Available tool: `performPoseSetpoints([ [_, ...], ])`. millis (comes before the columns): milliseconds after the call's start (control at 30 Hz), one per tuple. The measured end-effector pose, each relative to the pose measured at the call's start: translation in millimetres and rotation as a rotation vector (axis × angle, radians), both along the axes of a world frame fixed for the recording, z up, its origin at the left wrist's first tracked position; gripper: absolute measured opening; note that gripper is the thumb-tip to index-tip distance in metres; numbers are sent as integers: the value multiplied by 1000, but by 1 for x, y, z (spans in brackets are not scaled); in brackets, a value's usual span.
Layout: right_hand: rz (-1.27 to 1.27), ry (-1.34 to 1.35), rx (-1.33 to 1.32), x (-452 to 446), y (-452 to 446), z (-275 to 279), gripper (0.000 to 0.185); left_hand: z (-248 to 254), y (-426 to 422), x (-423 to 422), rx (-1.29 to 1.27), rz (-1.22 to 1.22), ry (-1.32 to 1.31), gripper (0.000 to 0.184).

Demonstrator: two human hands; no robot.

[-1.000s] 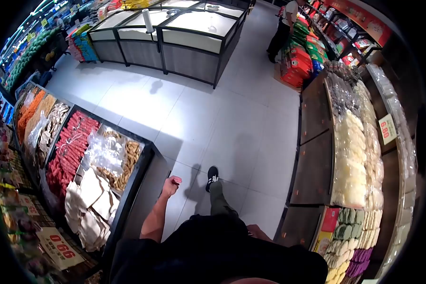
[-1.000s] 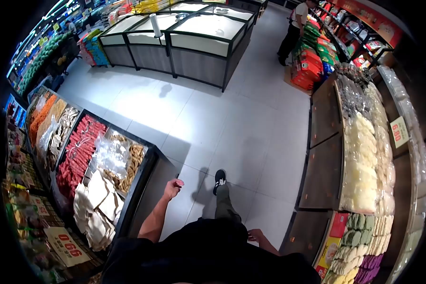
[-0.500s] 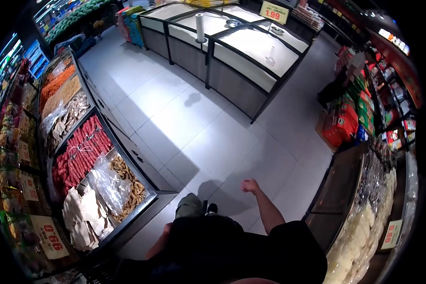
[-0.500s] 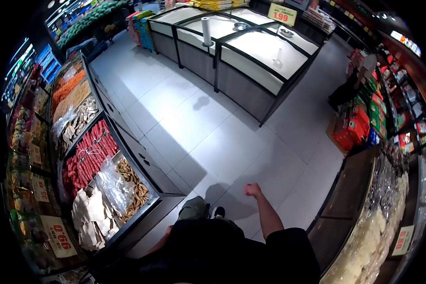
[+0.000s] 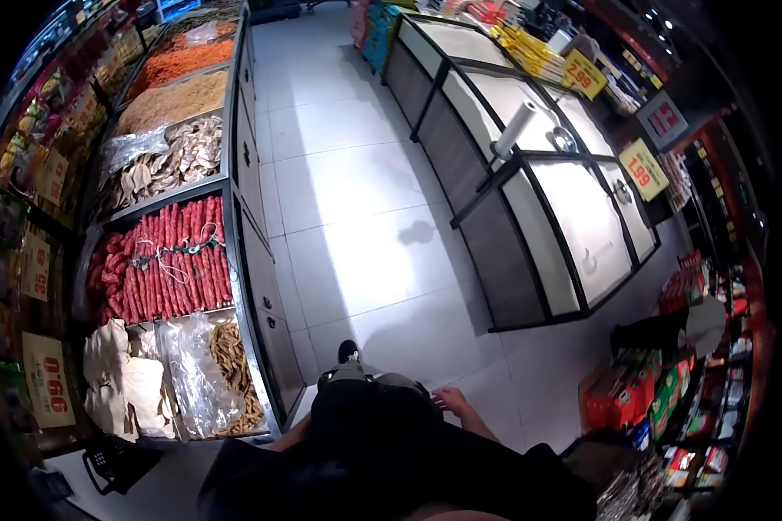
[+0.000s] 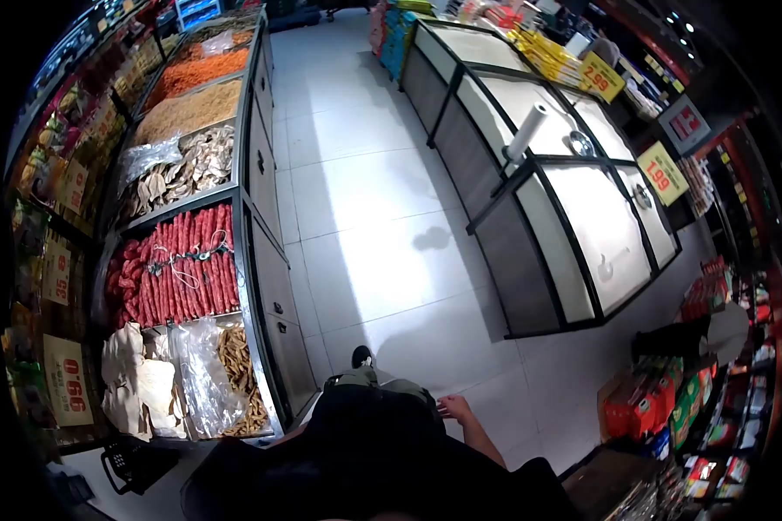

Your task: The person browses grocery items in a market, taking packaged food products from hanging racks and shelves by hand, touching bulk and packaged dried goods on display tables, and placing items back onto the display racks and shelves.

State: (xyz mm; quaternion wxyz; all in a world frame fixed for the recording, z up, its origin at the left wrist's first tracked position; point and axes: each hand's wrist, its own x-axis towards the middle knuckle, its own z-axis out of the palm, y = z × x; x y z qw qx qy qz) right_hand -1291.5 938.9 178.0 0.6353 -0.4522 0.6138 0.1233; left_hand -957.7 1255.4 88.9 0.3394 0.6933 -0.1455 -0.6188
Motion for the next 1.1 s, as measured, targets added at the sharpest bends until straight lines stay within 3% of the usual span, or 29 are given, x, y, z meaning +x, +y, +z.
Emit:
performPoseSetpoints([
  [33, 35, -4, -22, -4, -8, -11, 23, 2, -10, 10, 6, 18, 16, 27],
  [67, 103, -8, -94, -22, -17, -59, 24, 10, -18, 19, 25, 32, 27, 27],
  [167, 137, -53, -91, 33, -52, 1, 26, 19, -36, 50, 72, 70, 56, 27],
  [267, 166, 99, -27, 93, -109, 33, 27, 19, -54, 72, 128, 95, 97, 28],
  [367, 210, 204, 6, 141, -187, 20, 28, 10, -87, 90, 164, 139, 132, 28],
  [433, 57, 56, 76, 165, -249, -8, 30, 7, -117, 105, 182, 186, 133, 29],
  [533, 72, -4, 82, 229, -341, -23, 30, 10, -188, 133, 171, 295, 106, 29],
  [700, 492, 79, 106, 404, -500, -52, 28, 35, -322, 196, 105, 525, 22, 30],
  [733, 514, -78, 154, 444, -534, -53, 30, 39, -343, 208, 96, 568, 18, 30],
  [800, 595, -183, 2, 537, -588, -53, 29, 48, -382, 230, 82, 634, 17, 31],
  [833, 635, -246, -27, 592, -602, -9, 33, 48, -398, 239, 77, 664, 20, 31],
  [967, 642, -457, -168, 764, -654, 44, 28, 32, -451, 285, 79, 726, 34, 31],
  [1100, 742, -475, -178, 872, -697, 37, 28, -13, -492, 351, 88, 745, 73, 32],
])
